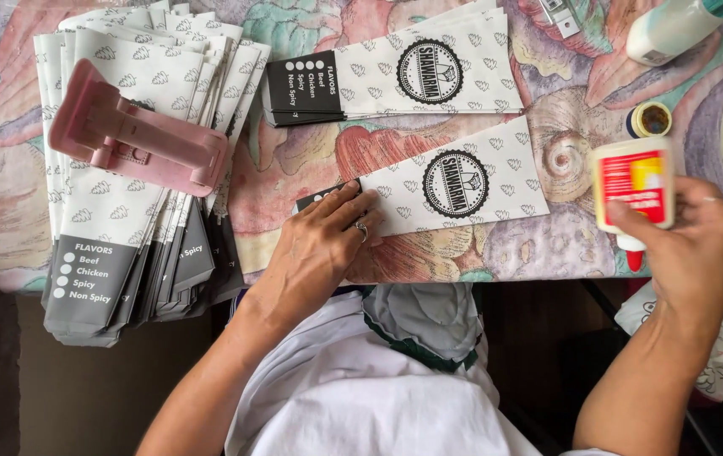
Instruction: Manually assembling paper shawarma packaging sleeves by applying white glue to the edges and folding them closed.
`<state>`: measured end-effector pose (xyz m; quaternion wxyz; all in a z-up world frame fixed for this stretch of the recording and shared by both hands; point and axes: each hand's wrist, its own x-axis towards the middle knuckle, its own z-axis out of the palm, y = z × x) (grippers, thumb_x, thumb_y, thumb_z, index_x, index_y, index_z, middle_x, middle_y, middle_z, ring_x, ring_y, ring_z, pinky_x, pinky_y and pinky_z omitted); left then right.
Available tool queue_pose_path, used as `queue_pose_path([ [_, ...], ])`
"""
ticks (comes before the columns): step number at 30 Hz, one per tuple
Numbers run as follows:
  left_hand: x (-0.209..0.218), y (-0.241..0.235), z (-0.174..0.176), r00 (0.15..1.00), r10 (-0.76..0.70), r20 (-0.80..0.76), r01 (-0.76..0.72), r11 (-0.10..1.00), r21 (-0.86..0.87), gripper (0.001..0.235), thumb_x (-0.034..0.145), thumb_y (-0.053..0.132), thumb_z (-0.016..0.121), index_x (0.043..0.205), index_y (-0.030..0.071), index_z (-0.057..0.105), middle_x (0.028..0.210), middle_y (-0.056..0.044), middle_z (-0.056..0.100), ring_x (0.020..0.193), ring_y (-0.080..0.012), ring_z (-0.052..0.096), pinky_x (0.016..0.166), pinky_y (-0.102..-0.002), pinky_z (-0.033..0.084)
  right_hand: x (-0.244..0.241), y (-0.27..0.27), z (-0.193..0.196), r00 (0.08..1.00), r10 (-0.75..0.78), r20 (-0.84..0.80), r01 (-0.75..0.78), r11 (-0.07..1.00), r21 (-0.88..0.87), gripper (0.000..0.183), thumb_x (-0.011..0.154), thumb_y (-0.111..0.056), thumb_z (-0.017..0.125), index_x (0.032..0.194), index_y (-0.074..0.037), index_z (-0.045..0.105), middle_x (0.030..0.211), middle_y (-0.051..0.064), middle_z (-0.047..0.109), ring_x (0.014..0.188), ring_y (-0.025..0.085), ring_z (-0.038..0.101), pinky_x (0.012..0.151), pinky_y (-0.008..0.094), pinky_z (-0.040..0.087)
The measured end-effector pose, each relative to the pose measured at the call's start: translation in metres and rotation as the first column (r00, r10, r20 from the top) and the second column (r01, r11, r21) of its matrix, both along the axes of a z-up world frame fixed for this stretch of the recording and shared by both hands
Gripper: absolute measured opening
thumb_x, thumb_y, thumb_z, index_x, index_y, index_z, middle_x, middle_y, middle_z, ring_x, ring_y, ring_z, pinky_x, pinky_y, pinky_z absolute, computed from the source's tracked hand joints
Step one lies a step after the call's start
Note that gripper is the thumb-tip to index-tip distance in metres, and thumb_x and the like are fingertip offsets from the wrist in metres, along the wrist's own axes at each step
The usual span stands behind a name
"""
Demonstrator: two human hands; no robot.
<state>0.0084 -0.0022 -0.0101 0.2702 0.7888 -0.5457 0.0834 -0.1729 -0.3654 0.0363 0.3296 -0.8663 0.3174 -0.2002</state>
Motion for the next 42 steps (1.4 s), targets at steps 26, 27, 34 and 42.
queue_pose_path([
  [26, 0.027, -0.005, 0.025, 0.982, 0.084, -0.168, -0.079, 0.996, 0.037, 0.024, 0.109, 0.009, 0.052, 0.086, 0.005, 0.047, 0.055, -0.006, 0.044, 0.04, -0.0299, 0.044, 0.04, -0.042, 0.029, -0.014, 0.001, -0.062, 0.774, 0.003, 0.634, -0.134, 0.978, 0.16, 0.042, 0.086, 0.006, 0.092, 0.114, 0.004, 0.061, 0.1, 0.015, 0.066, 0.094, 0.026, 0.069, 0.092, 0.045, 0.07],
  [27, 0.028, -0.005, 0.025, 0.982, 0.08, -0.17, -0.076, 0.997, 0.034, 0.025, 0.109, 0.008, 0.054, 0.085, 0.005, 0.047, 0.056, -0.007, 0.045, 0.042, -0.031, 0.048, 0.04, -0.042, 0.03, -0.018, -0.008, -0.064, 0.767, -0.023, 0.641, -0.1, 0.983, 0.154, 0.043, 0.084, 0.005, 0.094, 0.11, 0.004, 0.06, 0.097, 0.012, 0.062, 0.095, 0.025, 0.067, 0.092, 0.045, 0.068],
  [34, 0.03, -0.005, 0.026, 0.981, 0.078, -0.176, -0.075, 0.997, 0.028, 0.023, 0.108, 0.007, 0.055, 0.087, 0.005, 0.048, 0.056, -0.008, 0.046, 0.043, -0.0346, 0.047, 0.04, -0.044, 0.03, -0.018, -0.002, -0.062, 0.782, -0.021, 0.623, -0.083, 0.987, 0.138, 0.045, 0.085, 0.004, 0.095, 0.111, 0.004, 0.059, 0.1, 0.011, 0.059, 0.098, 0.025, 0.065, 0.092, 0.046, 0.068],
  [42, 0.041, -0.004, 0.034, 0.941, 0.091, -0.325, -0.058, 0.992, 0.109, 0.015, 0.108, 0.016, 0.053, 0.097, 0.006, 0.057, 0.054, -0.014, 0.052, 0.049, -0.0417, 0.056, 0.045, -0.048, 0.037, 0.019, 0.066, -0.072, 0.74, -0.001, 0.672, -0.26, 0.922, 0.288, 0.033, 0.08, 0.002, 0.088, 0.104, -0.003, 0.067, 0.099, 0.008, 0.07, 0.087, 0.02, 0.07, 0.082, 0.035, 0.068],
])
